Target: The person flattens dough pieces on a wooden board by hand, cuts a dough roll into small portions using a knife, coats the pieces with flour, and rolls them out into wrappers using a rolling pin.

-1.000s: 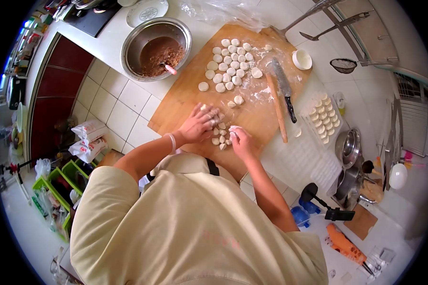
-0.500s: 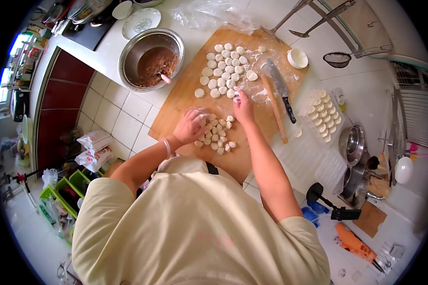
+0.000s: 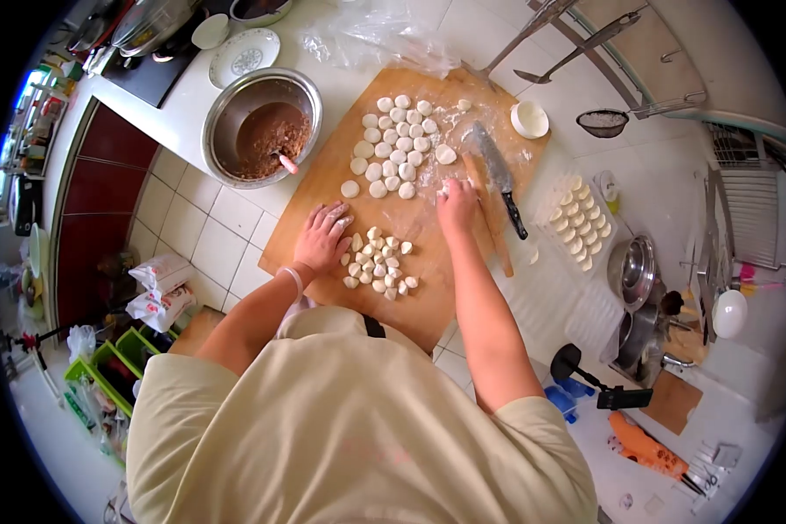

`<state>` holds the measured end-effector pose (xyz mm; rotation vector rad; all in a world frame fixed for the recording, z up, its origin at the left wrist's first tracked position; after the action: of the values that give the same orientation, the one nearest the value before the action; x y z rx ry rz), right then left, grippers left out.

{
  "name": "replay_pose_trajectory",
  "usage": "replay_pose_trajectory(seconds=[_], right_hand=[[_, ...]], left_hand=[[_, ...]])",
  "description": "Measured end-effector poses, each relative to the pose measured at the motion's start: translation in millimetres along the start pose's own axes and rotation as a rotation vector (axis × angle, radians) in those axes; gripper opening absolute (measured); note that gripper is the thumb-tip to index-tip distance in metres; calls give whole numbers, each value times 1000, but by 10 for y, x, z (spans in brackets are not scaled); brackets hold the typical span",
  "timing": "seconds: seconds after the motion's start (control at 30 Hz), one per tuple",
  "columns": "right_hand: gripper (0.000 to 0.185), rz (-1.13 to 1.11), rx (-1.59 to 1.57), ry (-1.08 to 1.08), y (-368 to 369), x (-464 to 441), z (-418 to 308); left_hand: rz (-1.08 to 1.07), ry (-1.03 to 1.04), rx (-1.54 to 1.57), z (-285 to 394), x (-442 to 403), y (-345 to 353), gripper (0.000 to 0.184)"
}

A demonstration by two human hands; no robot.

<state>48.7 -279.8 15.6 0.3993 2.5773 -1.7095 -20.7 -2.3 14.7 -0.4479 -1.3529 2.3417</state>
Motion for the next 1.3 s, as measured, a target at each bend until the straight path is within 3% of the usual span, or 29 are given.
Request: replay_pose_trajectory(seconds=[0.1,0.17,0.27,0.6,0.7,0.8,0.87,0.97,1.13,1.23,1.3], right_hand=[[24,-118,-93,-112,102,205,-240],[24,-99,-241,20,34,269,-113],[29,-65,-230,49,-39,590,208],[41,41,-176,128,-165,650,272],[44,-12,-173,107,-46,659,366],[51,-209,-112,131,67,593,350],[60,-130,119,-41,-228,424,-104],[70,-80,178,-213,111,439,-273],[66,-93,168,-184,191,448,-114],[58,-41,122,-289,123,598,-65],[45,113,50,-210,-207,761,-3]], left_hand=[[1,0,11,4,-14,-8,42],[14,2,0,4,-42,-11,42],[3,17,-7,51,-14,18,42],[8,28,-19,38,-22,4,44],[12,20,-32,42,-11,-18,43],[20,15,-22,54,-49,-24,44],[10,-1,-7,29,-10,-9,44],[-5,8,-16,28,-30,-1,45],[1,10,-29,52,-50,-21,42],[-10,-15,-25,41,-13,-33,43],[11,14,-19,40,-32,-30,44]])
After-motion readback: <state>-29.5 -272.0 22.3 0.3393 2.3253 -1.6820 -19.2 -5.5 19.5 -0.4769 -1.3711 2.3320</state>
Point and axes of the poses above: each hand's wrist, its own x-axis away from the middle knuckle, its own y-axis out of the palm, z = x × y, the point moved 10 cm from there along -x, towards the middle knuckle, and after that the axes turned 3 degrees about x, right-handed, at the moved point
